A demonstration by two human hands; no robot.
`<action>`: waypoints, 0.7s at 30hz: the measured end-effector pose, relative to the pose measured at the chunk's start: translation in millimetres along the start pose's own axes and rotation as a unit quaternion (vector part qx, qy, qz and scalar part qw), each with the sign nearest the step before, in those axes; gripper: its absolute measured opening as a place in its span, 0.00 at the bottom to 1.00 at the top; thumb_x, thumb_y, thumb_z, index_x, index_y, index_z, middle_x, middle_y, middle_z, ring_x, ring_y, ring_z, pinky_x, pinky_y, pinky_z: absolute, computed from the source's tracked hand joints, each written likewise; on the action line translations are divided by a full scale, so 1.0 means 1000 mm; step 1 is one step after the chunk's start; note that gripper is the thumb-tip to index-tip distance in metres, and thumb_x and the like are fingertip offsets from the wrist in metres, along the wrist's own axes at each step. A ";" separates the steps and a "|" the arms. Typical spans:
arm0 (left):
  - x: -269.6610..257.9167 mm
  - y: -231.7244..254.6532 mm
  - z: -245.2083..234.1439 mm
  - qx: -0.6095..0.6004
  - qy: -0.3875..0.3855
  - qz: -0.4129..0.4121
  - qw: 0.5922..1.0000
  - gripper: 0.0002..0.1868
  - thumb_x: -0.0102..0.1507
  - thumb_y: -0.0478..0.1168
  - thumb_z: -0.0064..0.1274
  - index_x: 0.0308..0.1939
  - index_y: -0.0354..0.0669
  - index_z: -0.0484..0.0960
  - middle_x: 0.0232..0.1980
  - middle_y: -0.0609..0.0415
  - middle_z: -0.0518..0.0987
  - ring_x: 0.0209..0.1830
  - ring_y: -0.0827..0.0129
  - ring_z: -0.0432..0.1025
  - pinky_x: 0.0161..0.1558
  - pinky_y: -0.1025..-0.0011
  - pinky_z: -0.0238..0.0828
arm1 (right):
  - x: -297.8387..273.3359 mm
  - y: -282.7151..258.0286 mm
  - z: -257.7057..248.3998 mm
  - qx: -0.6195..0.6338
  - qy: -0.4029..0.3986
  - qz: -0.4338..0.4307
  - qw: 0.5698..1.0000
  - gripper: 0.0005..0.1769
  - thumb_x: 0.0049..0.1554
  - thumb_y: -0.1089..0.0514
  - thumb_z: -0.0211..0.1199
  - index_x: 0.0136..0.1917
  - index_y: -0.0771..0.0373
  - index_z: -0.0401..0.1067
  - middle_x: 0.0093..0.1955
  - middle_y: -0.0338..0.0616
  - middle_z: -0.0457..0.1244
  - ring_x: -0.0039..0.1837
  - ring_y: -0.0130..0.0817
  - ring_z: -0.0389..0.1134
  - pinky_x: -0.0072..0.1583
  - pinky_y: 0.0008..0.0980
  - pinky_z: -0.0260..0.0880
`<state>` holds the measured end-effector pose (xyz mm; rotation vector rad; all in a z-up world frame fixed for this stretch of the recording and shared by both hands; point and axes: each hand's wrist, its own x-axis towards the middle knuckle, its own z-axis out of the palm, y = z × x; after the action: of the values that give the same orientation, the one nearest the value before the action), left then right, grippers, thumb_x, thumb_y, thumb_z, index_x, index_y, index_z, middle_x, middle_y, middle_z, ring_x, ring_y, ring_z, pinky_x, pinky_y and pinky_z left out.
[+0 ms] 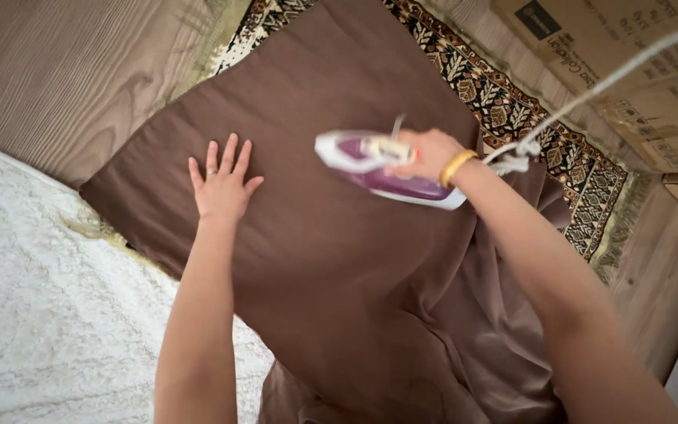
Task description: Ironing and folding a brown dress on a rug on the floor.
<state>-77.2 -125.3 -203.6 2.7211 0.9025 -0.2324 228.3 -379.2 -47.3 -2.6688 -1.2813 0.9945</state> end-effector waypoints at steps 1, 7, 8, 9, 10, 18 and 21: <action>-0.002 -0.001 0.004 0.000 -0.003 0.004 1.000 0.40 0.67 0.66 0.42 0.81 0.67 0.51 0.85 0.67 0.44 0.83 0.59 0.41 0.75 0.38 0.32 | -0.011 0.008 0.009 0.002 -0.001 0.005 1.000 0.36 0.45 0.28 0.69 0.59 0.49 0.72 0.42 0.53 0.71 0.42 0.55 0.74 0.47 0.48 0.76; 0.002 -0.008 0.004 0.024 -0.025 -0.004 0.999 0.44 0.63 0.70 0.40 0.81 0.75 0.45 0.85 0.71 0.40 0.84 0.60 0.39 0.77 0.40 0.31 | -0.057 0.033 0.039 -0.203 -0.099 -0.225 0.948 0.34 0.48 0.23 0.64 0.58 0.43 0.72 0.35 0.43 0.69 0.37 0.50 0.72 0.40 0.49 0.72; 0.002 -0.009 0.001 0.022 -0.029 -0.004 0.999 0.44 0.64 0.70 0.40 0.81 0.75 0.44 0.86 0.71 0.39 0.84 0.60 0.38 0.77 0.40 0.31 | -0.058 0.038 0.045 -0.207 -0.065 -0.213 0.953 0.33 0.47 0.24 0.64 0.58 0.42 0.72 0.36 0.44 0.70 0.38 0.50 0.72 0.40 0.49 0.73; 0.001 -0.007 -0.001 0.019 -0.035 -0.004 0.999 0.44 0.64 0.70 0.40 0.82 0.75 0.44 0.86 0.71 0.39 0.85 0.60 0.38 0.76 0.40 0.31 | -0.061 0.044 0.051 -0.211 -0.034 -0.199 0.957 0.32 0.47 0.25 0.63 0.58 0.40 0.72 0.37 0.45 0.70 0.38 0.51 0.73 0.41 0.50 0.73; -0.003 -0.008 0.002 0.017 -0.040 -0.001 0.999 0.44 0.64 0.70 0.40 0.82 0.75 0.44 0.86 0.71 0.39 0.85 0.60 0.38 0.76 0.40 0.31 | -0.060 0.038 0.044 -0.209 -0.038 -0.196 0.957 0.32 0.47 0.25 0.63 0.58 0.40 0.72 0.37 0.45 0.70 0.38 0.51 0.73 0.41 0.50 0.73; -0.013 -0.040 -0.025 -0.013 -0.058 -0.063 0.996 0.67 0.49 0.80 0.50 0.83 0.60 0.37 0.86 0.66 0.35 0.85 0.56 0.30 0.76 0.41 0.22 | -0.031 0.031 0.036 -0.048 0.074 0.049 0.995 0.33 0.49 0.24 0.68 0.53 0.52 0.74 0.40 0.54 0.70 0.43 0.56 0.72 0.48 0.51 0.73; -0.014 -0.058 -0.023 -0.038 -0.047 -0.078 0.995 0.75 0.42 0.81 0.56 0.83 0.56 0.36 0.86 0.64 0.35 0.85 0.56 0.29 0.77 0.43 0.22 | -0.043 0.018 0.038 -0.129 0.039 -0.179 0.975 0.35 0.43 0.26 0.68 0.55 0.49 0.73 0.37 0.52 0.70 0.39 0.56 0.72 0.43 0.53 0.73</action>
<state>-121.4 -81.4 -189.5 2.5492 1.0734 -0.3463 200.6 -430.9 -59.5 -2.4735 -1.8981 0.7114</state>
